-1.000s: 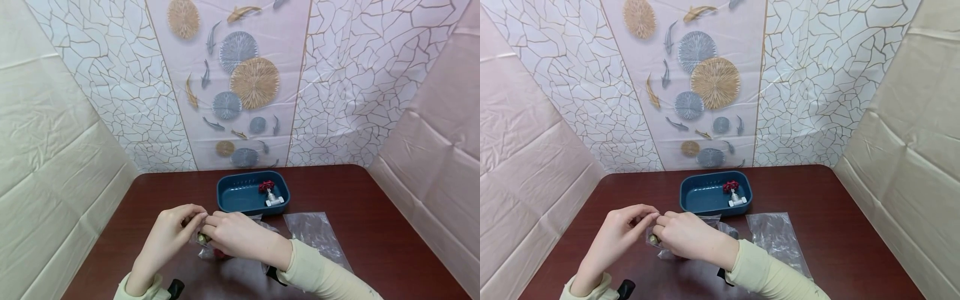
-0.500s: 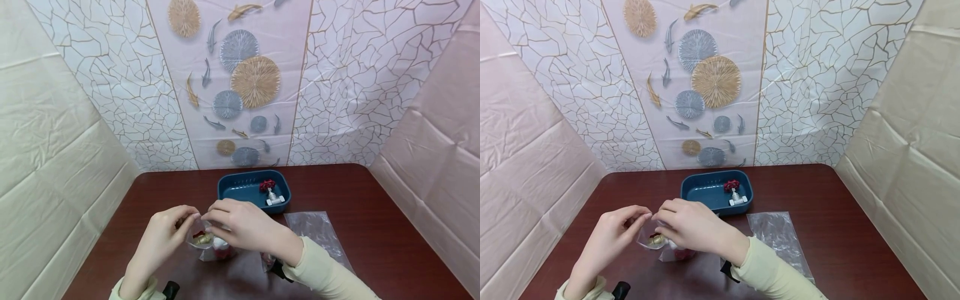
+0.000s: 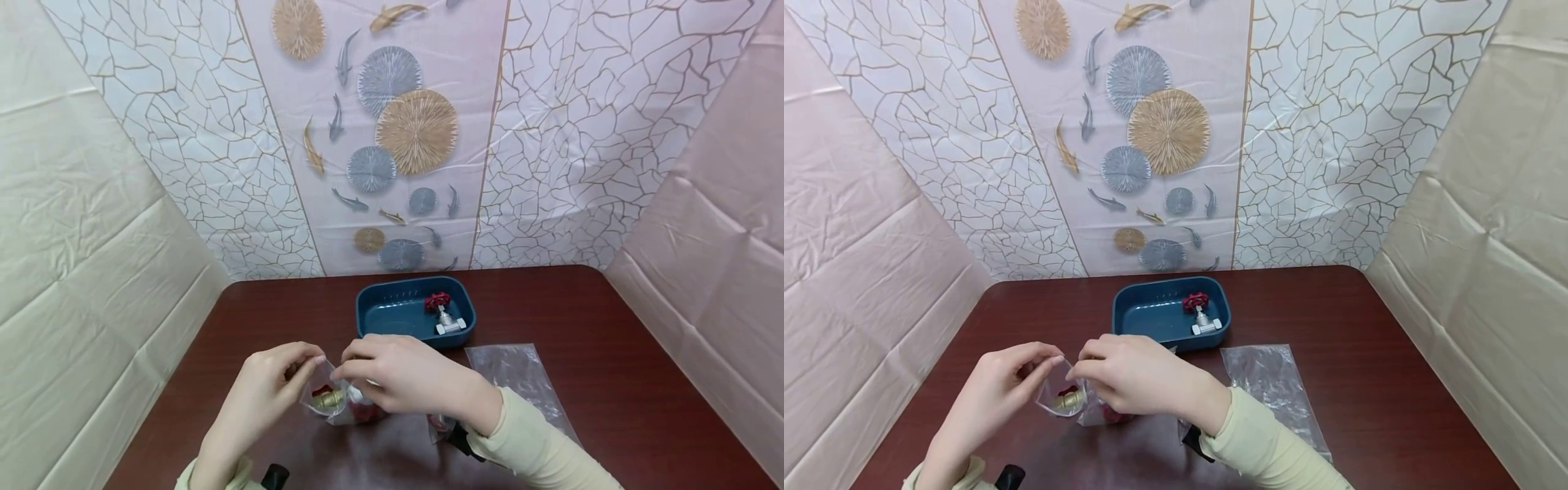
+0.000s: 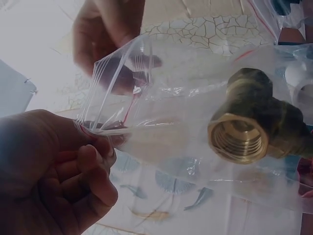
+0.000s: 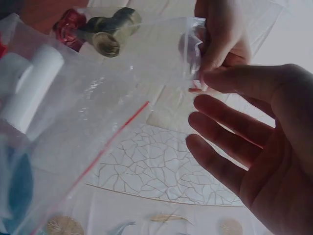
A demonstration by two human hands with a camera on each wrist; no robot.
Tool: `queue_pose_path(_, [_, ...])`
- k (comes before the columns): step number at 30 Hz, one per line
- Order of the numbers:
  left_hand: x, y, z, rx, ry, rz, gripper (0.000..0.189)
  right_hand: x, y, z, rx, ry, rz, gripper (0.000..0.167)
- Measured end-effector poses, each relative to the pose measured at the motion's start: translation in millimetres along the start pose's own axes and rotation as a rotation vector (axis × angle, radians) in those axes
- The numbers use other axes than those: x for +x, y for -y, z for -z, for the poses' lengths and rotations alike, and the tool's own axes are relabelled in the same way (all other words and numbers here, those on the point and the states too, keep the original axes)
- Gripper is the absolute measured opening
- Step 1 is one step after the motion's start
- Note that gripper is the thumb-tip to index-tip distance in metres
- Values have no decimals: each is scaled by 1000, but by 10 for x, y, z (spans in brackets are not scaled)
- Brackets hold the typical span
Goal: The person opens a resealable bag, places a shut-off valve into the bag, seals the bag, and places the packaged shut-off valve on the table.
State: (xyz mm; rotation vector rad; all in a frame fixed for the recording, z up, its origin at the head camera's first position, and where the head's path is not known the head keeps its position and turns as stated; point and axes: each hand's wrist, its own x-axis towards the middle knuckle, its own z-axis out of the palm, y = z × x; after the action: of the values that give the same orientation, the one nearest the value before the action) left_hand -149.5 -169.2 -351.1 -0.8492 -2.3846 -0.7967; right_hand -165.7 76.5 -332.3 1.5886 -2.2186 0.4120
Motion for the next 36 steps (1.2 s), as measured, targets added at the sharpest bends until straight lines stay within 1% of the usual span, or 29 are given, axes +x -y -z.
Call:
queue_pose_path(3, [-14, -21, -2, -21, 41, 21, 17, -22, 5, -36, -1, 72, 16, 23])
queue_pose_path(6, [-25, -39, -18, -32, 84, 33, 18, -55, 8, -81, 2, 93, 33, 18])
queue_pose_path(9, [-43, -43, -50, -32, 117, 19, 17, -86, 18, -115, -17, 80, 48, 9])
queue_pose_path(12, [-64, -38, -88, -54, 149, -3, 14, -119, 30, -134, -35, 76, 48, 6])
queue_pose_path(17, [-74, -32, -158, -110, 205, -62, 10, -185, 44, -151, -51, 114, 28, 4])
queue_pose_path(20, [-61, -23, -203, -144, 248, -98, 9, -242, 42, -156, -59, 150, 2, 6])
queue_pose_path(22, [-35, -13, -237, -168, 293, -107, 7, -284, 34, -150, -54, 165, -24, 8])
queue_pose_path(26, [48, 25, -330, -194, 380, -125, 7, -362, -4, -144, -47, 173, -70, 9])
queue_pose_path(28, [95, 44, -389, -200, 412, -136, 7, -401, -28, -139, -38, 181, -96, 9])
queue_pose_path(32, [171, 68, -508, -215, 456, -164, 6, -489, -68, -125, 4, 183, -161, 8])
queue_pose_path(34, [196, 74, -566, -226, 464, -180, 6, -540, -84, -112, 26, 168, -193, 8])
queue_pose_path(36, [210, 74, -628, -226, 453, -201, 6, -592, -102, -102, 52, 155, -225, 8])
